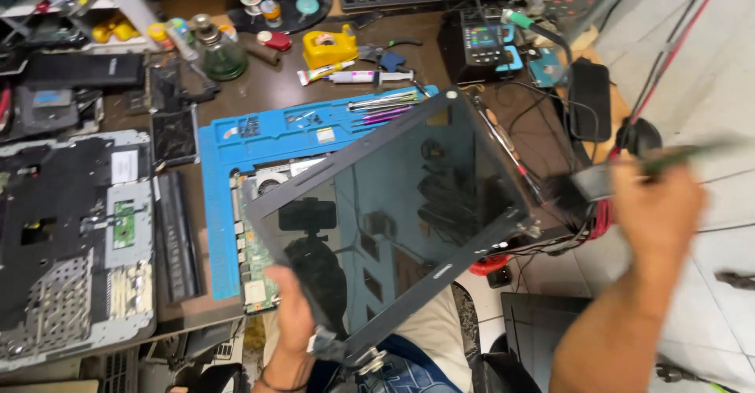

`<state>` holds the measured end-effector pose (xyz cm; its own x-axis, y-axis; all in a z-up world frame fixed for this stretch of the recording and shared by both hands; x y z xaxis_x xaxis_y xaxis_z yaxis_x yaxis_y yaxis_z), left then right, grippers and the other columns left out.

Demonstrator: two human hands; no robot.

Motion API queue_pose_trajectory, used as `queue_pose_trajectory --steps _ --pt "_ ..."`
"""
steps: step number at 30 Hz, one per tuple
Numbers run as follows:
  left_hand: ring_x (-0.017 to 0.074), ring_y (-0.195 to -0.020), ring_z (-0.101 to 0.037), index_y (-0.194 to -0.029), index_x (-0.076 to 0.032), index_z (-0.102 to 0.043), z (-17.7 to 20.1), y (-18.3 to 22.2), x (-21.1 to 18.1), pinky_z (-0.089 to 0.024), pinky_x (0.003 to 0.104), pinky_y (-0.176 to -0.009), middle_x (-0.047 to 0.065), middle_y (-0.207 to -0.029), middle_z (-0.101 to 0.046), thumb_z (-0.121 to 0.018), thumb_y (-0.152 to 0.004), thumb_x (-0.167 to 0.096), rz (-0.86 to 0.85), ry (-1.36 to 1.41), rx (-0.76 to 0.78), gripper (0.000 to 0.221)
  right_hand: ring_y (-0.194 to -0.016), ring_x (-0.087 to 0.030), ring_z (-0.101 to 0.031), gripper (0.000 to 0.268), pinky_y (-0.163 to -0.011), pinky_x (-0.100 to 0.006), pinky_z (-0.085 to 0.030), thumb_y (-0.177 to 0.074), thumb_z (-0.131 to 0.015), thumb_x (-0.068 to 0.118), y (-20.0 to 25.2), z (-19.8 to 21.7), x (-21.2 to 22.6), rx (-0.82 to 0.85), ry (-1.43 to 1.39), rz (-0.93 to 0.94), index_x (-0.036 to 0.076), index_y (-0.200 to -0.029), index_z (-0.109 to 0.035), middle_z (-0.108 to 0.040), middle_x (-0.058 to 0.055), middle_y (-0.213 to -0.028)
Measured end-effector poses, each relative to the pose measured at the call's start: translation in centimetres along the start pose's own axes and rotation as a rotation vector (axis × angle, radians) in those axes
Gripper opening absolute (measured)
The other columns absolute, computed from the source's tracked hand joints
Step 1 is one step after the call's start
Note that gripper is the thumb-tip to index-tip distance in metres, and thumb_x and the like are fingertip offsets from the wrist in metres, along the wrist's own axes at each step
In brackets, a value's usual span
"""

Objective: Reinstalling a motherboard into a laptop chassis, cleaning the screen with a brush, and securing components with a screwdriver.

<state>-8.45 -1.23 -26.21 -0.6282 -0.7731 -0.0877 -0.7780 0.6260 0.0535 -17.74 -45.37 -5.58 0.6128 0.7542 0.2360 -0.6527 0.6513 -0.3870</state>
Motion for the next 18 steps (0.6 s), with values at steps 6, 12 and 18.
queue_pose_trajectory --steps 6,12,18 --pt "0.0308 -0.121 -0.068 -0.126 0.009 -0.066 -9.1 -3.1 4.2 -0.054 0.036 -0.105 0.023 -0.124 -0.073 -0.014 -0.102 -0.061 -0.092 -0.680 -0.204 0.091 -0.061 -0.023 -0.068 0.017 -0.049 -0.022 -0.046 -0.104 -0.055 0.005 6.2 6.8 11.9 0.037 -1.038 0.142 0.001 -0.120 -0.059 -0.064 -0.018 -0.109" --pt "0.0225 -0.139 -0.051 -0.140 0.005 -0.055 -2.0 -3.5 5.6 -0.037 0.033 -0.121 0.015 -0.144 -0.060 -0.024 -0.097 -0.063 -0.016 -0.699 -0.209 0.087 -0.096 -0.026 -0.076 0.024 -0.087 -0.034 -0.061 -0.098 -0.065 0.022 7.9 4.5 19.8 0.397 -1.077 0.621 0.002 -0.110 -0.071 -0.076 -0.015 -0.104" --pt "0.0328 -0.148 -0.041 -0.150 0.010 -0.043 -7.5 -1.6 2.7 -0.026 0.036 -0.126 0.020 -0.155 -0.048 -0.021 -0.100 -0.064 -0.011 -0.515 -0.012 0.091 -0.075 -0.013 -0.070 0.018 -0.066 -0.024 -0.058 -0.096 -0.073 0.019 -1.0 1.0 12.4 0.390 -0.968 0.403 0.006 -0.109 -0.073 -0.073 -0.006 -0.092"
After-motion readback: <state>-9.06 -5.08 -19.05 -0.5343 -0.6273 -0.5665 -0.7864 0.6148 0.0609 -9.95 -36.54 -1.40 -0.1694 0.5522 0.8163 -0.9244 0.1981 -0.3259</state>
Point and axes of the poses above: each hand's wrist, its own y-axis away from the middle knuckle, its own z-axis out of the back of the hand, x = y × z, the point moved 1 cm from there along -y, towards the middle knuckle
